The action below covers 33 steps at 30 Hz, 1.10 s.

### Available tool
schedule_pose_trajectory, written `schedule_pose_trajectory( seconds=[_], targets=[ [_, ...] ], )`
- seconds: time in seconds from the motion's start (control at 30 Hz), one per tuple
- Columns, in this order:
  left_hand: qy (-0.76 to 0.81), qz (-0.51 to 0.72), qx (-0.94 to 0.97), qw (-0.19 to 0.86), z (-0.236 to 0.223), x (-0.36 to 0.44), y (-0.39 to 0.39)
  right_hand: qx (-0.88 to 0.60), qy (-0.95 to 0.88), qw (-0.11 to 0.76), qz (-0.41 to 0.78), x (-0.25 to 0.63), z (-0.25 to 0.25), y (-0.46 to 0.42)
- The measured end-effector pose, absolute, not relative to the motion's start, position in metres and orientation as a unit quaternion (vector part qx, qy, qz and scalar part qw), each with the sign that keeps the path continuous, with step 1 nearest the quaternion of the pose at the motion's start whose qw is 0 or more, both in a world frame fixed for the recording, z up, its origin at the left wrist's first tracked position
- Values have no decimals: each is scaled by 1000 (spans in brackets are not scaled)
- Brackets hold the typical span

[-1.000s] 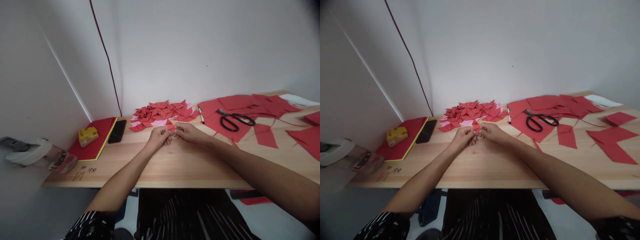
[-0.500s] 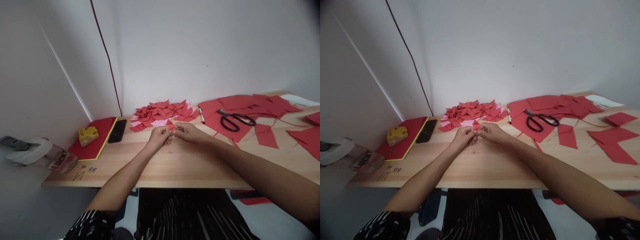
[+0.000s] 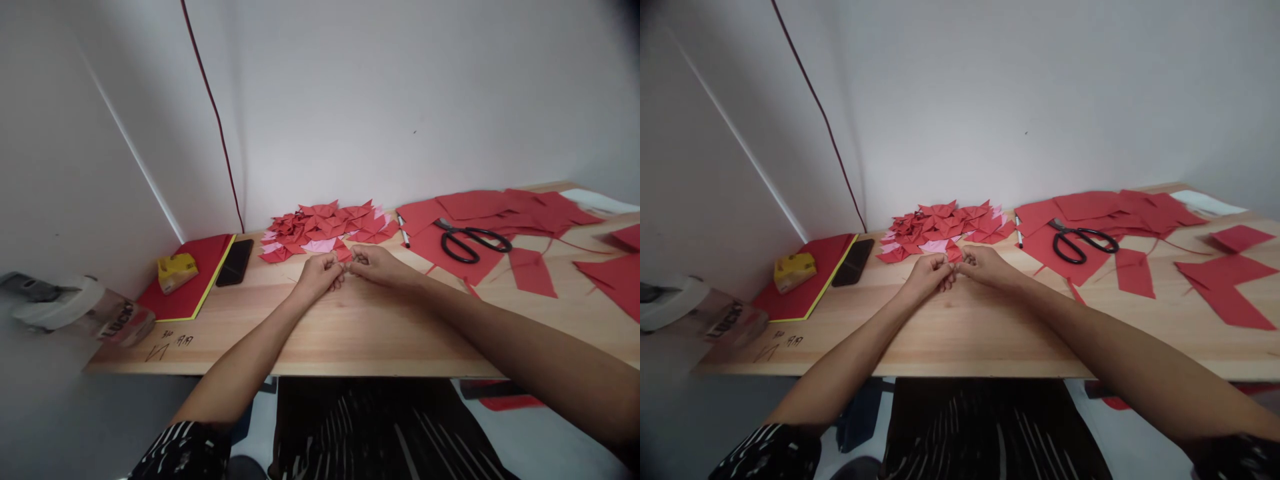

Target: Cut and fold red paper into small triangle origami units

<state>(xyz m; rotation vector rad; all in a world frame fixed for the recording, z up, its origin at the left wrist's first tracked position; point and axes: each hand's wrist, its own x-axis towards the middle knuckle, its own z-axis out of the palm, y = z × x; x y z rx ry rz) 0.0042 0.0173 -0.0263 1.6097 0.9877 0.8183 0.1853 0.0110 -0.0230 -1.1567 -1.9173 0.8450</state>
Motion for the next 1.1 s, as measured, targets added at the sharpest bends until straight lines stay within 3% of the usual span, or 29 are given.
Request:
schedule_pose_trajectory(
  seconds=[1.1],
  targets=[
    [398,352,664,526,-27,3,18,-427,-728,348,408,189,-21,10]
  ],
)
